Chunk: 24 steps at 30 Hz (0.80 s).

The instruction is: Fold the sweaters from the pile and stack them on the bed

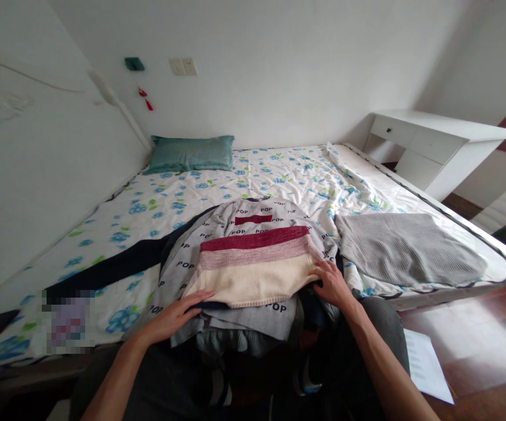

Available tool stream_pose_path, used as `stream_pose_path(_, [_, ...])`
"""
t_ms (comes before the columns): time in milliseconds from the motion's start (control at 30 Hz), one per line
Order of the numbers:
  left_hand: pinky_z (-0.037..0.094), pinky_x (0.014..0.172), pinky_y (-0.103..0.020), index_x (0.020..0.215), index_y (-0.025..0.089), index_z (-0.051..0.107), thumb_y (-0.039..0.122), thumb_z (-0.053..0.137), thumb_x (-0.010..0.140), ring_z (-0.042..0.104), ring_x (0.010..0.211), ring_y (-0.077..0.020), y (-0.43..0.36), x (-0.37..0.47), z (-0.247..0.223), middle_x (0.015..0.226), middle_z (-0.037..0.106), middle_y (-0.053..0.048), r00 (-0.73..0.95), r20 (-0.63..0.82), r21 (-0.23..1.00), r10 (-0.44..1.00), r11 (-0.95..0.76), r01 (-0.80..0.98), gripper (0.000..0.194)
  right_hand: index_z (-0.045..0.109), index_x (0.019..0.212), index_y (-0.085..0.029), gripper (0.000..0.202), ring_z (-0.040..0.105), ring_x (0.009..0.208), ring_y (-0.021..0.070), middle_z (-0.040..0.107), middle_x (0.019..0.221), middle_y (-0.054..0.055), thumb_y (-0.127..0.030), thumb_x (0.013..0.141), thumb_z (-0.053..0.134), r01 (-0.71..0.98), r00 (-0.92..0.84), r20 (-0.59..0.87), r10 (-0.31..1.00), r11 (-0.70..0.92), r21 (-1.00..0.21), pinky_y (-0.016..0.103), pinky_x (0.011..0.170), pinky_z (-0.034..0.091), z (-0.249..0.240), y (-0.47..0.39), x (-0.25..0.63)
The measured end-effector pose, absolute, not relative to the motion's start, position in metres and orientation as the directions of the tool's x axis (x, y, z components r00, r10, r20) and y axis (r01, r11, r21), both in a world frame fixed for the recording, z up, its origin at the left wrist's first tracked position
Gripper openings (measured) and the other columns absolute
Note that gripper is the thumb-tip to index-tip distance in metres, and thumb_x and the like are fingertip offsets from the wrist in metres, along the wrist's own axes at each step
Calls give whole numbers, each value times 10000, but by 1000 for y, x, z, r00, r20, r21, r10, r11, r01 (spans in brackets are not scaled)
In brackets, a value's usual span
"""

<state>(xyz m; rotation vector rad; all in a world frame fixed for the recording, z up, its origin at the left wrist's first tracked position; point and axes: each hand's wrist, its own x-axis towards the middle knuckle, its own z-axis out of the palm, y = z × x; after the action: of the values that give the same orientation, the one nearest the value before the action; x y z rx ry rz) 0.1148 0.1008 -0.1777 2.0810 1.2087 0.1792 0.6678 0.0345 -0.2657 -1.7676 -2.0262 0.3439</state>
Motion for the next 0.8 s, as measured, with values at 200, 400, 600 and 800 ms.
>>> stream_pose_path(200, [290,1380,-617,1701,292,536,273,737,864,352,1683,-388,68,178,-207,1787,473,-91,569,-4,367,823,-528,766,861,587,1643,-299,916,102,1719,485,425,1785,135,-158,753,750,937,-130,182,975,181,-298,779,1330,109,-273,30,629])
stream_pose_path(400, [293,1383,-554,1696,256,534,109,614,876,414,1636,-340,56,269,-219,1737,530,-95,602,133,227,787,-616,755,837,729,1462,-263,696,657,1311,351,783,1311,122,-51,810,610,918,-187,224,957,251,-307,575,1305,305,-259,50,606])
stream_pose_path(600, [361,1328,-593,1693,251,535,165,701,886,503,1557,-391,79,293,-217,1726,542,-140,580,100,164,809,-588,792,828,793,1316,-282,524,696,1119,314,825,1163,81,-128,835,653,903,-60,403,913,222,-369,471,1154,432,-245,53,614])
stream_pose_path(800, [493,1254,-482,1543,256,710,-21,525,871,644,1426,-315,83,259,-219,1527,726,-106,508,152,175,848,-529,830,750,771,1359,-274,644,611,1291,357,788,1290,105,-62,763,652,927,-99,288,953,193,-320,521,1172,405,-249,44,626])
